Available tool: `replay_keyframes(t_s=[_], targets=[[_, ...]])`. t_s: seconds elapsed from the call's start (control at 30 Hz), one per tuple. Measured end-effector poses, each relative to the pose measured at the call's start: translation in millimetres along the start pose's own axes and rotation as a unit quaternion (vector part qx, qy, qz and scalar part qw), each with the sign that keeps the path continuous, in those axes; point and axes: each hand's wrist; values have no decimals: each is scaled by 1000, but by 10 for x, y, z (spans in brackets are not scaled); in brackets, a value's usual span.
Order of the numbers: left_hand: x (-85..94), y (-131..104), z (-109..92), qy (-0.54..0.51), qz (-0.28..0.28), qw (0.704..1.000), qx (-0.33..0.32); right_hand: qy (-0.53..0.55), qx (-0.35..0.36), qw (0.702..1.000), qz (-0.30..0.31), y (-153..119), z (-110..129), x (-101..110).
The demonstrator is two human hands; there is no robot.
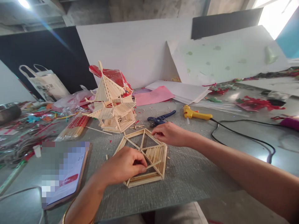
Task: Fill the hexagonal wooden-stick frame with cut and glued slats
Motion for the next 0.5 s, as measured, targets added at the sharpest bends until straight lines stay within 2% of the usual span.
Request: replay_keyframes(t_s=[0.33, 0.5], targets=[[-15, -59, 13, 36, 1, 999, -6, -3, -1, 1000, 0, -6, 3, 13], [-14, -55, 30, 31, 34, 999, 16, -5, -2, 1000, -2, 5, -9, -4]])
Point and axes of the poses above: each hand's wrist, its own y-axis towards the middle knuckle, its own x-axis out of the back of the hand, z = x × y, and after that the axes turned 14 degrees about -x, right-handed
